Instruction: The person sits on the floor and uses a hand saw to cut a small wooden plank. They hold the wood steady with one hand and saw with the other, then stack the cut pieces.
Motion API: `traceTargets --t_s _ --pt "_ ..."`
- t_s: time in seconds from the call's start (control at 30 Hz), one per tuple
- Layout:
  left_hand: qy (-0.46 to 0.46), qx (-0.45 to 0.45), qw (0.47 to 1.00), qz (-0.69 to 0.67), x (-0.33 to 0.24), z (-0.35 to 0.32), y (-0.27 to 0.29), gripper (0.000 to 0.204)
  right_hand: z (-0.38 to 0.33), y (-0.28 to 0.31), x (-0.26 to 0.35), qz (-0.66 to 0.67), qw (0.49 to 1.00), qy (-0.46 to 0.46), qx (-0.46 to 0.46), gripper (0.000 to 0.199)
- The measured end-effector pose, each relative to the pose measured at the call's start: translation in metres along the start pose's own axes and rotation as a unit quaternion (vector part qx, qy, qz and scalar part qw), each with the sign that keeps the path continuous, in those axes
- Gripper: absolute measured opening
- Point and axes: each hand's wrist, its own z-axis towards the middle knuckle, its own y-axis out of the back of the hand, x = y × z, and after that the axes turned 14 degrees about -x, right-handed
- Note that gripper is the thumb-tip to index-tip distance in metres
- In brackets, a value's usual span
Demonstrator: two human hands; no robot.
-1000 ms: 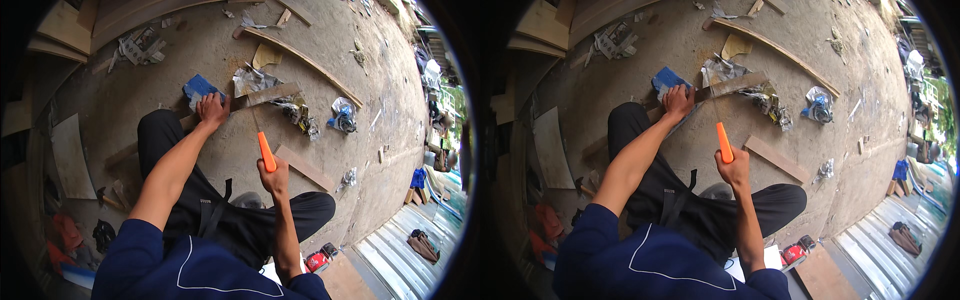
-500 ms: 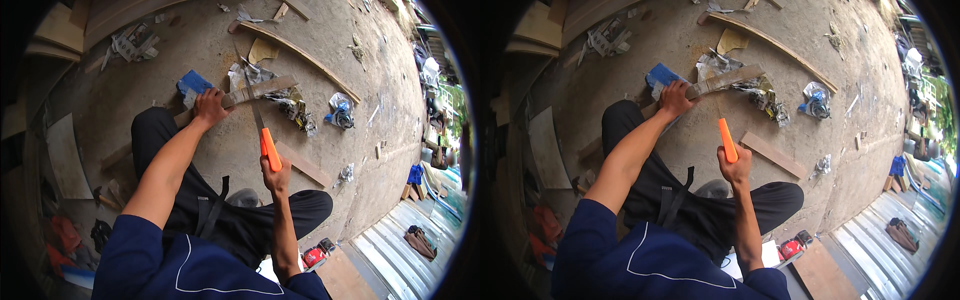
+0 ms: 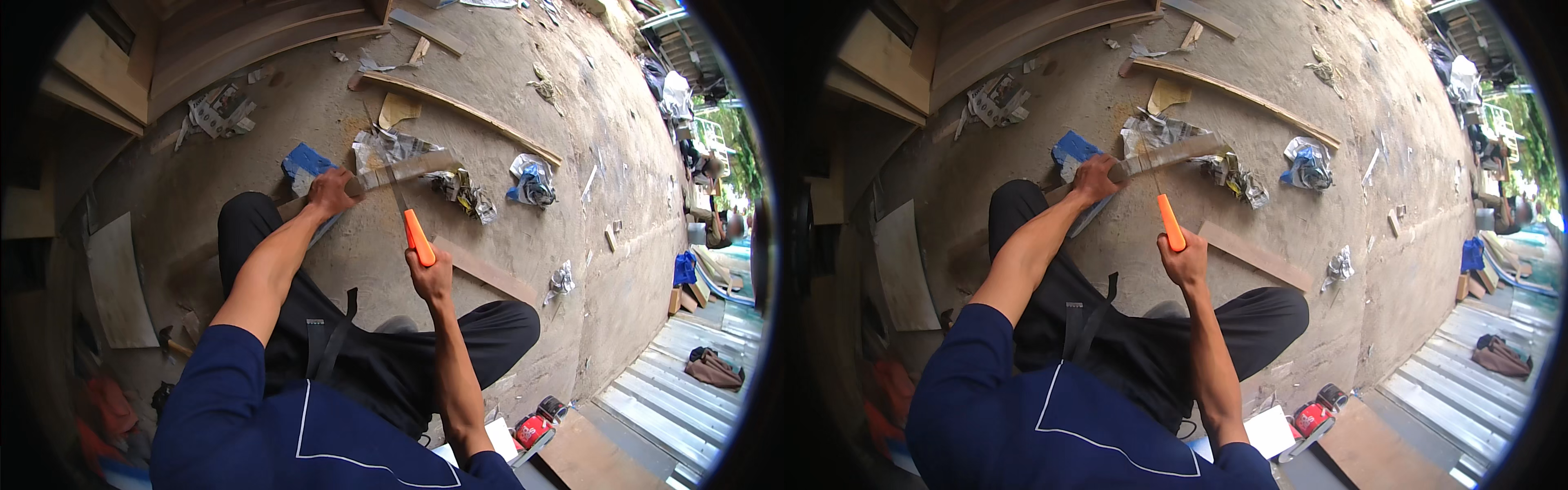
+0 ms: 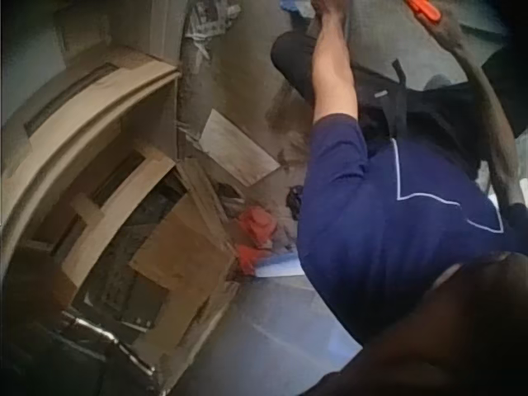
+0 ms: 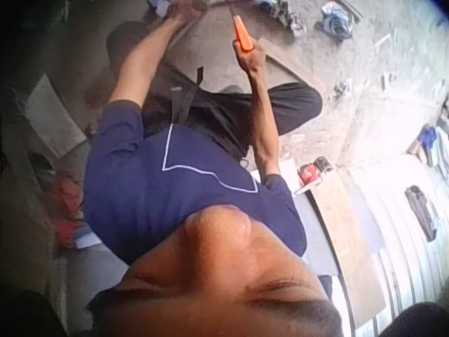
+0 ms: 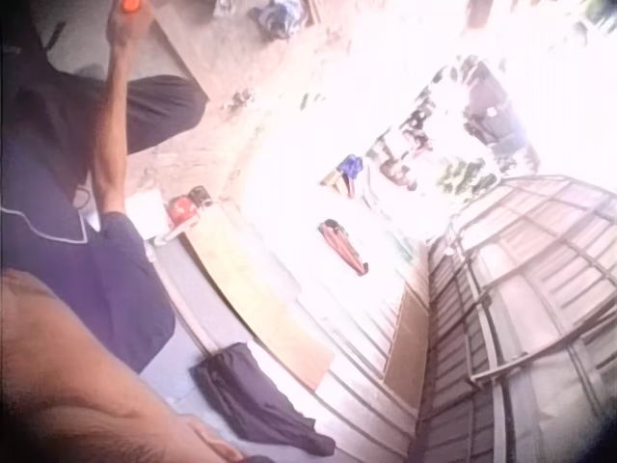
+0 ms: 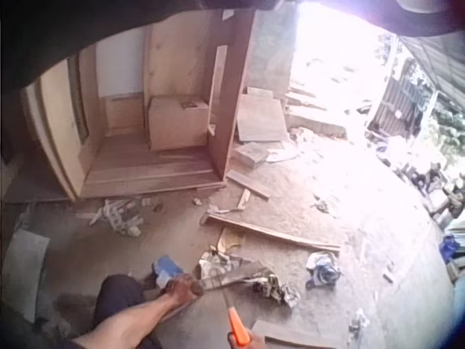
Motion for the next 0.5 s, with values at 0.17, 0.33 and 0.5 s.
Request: traceTargets --t_s 0.17,0.33,0.5 --pt "-0.037 0.007 0.999 0.023 -0.002 -0.005 -0.003 0.056 -0.006 -0.008 -0.011 -0.001 1.000 -0.003 -0.016 0.022" --pt "-0.017 0.027 0.999 0.028 -0.003 -0.005 -0.002 0.058 -0.007 -0.024 -0.008 0.017 0.999 -0.027 -0.012 0.021" --pt "-0.029 0.013 0.999 0.027 -0.005 -0.004 0.000 0.057 -0.005 -0.038 -0.012 -0.002 0.999 -0.036 -0.014 0.020"
